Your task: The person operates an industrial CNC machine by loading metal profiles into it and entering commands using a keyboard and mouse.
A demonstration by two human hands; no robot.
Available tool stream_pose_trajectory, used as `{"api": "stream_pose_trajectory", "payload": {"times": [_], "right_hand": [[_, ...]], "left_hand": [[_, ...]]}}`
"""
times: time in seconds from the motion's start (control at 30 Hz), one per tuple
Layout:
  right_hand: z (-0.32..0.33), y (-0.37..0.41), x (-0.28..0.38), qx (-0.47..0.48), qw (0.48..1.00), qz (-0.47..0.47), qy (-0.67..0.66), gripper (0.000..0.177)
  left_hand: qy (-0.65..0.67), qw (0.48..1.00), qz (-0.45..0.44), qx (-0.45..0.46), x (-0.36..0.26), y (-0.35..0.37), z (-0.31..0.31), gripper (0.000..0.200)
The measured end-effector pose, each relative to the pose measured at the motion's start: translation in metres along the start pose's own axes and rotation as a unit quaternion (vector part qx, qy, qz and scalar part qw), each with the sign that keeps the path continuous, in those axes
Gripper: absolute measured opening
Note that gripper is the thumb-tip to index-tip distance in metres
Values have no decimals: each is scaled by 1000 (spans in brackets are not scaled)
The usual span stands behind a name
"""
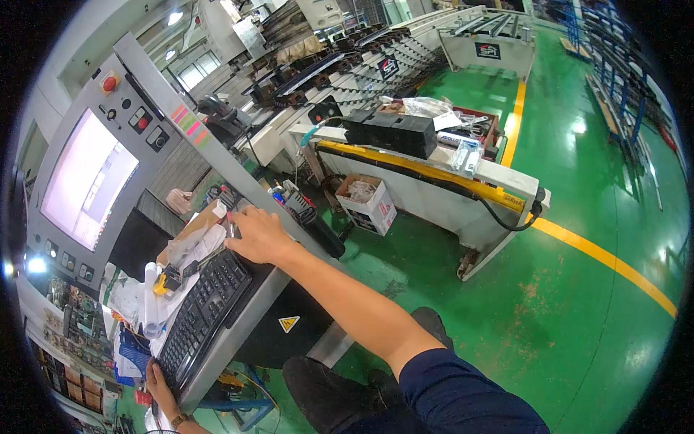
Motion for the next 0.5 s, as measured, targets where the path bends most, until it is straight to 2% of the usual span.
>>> {"api": "stream_pose_trajectory", "payload": {"times": [0.5], "right_hand": [[0,0,0,-4,1000,-2,-4,68]], "left_hand": [[15,1000,2,-8,-3,2,-1,56]]}}
Point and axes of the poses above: each hand's wrist, its own y-axis away from the middle knuckle, its own z-axis out of the back of the hand, x = y × z, the point moved 6 cm from there along -y, towards the middle knuckle, and after that the axes turned 7 degrees about -z, right-handed, at the moved point
